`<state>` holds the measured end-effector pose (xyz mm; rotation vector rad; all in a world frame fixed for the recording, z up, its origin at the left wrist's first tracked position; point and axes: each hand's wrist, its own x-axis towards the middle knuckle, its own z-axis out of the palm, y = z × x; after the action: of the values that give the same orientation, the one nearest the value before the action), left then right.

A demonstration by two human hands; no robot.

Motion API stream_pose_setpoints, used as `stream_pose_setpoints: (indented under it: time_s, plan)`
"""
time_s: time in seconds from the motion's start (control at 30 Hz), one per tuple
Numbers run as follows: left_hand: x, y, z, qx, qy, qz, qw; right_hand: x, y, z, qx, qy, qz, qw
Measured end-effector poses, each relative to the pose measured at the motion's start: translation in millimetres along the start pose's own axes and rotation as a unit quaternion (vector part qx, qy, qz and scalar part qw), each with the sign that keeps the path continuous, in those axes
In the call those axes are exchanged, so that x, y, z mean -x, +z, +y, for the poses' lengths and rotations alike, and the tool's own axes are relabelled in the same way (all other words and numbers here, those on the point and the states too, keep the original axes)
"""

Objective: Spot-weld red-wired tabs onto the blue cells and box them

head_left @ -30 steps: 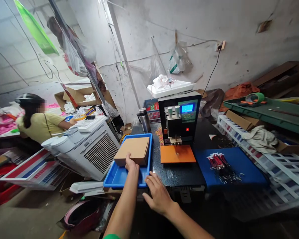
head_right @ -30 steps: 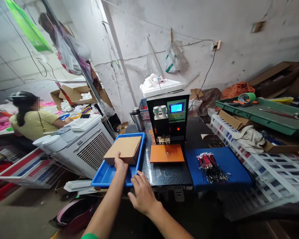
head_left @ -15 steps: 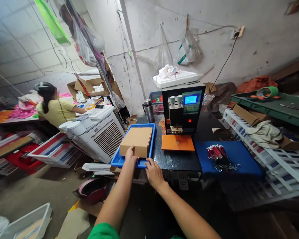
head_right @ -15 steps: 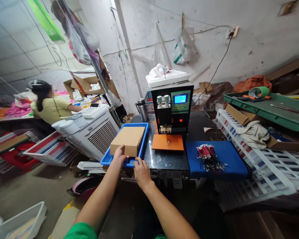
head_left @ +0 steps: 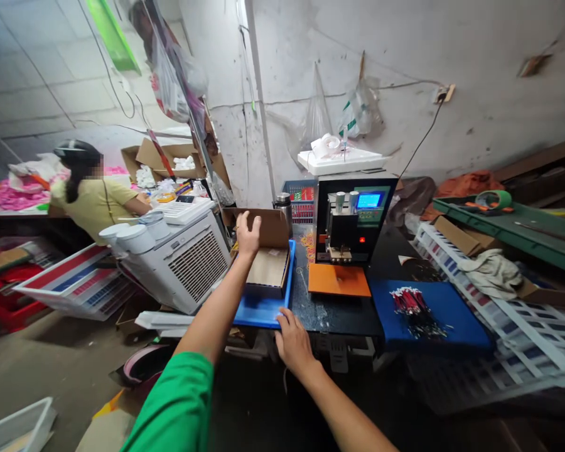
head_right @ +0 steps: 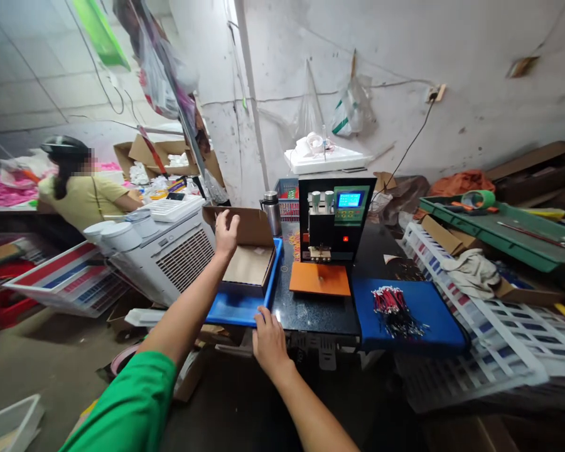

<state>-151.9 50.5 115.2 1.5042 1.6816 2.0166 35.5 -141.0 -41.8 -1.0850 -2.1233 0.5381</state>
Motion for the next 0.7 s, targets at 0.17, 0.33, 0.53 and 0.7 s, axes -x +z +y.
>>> stream_pose_setpoints:
  time_s: [0.17, 0.33, 0.53, 0.7]
  plan:
    - [-29, 27.4, -47, -0.119, 0.017, -0.169, 0.978, -2, 8, 1, -0.007, -0.004, 0.010, 1.000]
    - [-8, 17.5, -90, -0.056, -0.094, -0.282, 0.953, -3, 11, 2, -0.003, -0.003, 0.017, 1.000]
    - [31, -10.0, -102, 0.027, -0.148, -0.293, 0.944, -1, 16, 6, 0.002, -0.008, 0.029, 1.000]
    - [51, -10.1, -94, -0.020, -0.063, -0.290, 0.955, 3, 21, 10, 0.012, -0.020, 0.046, 0.999]
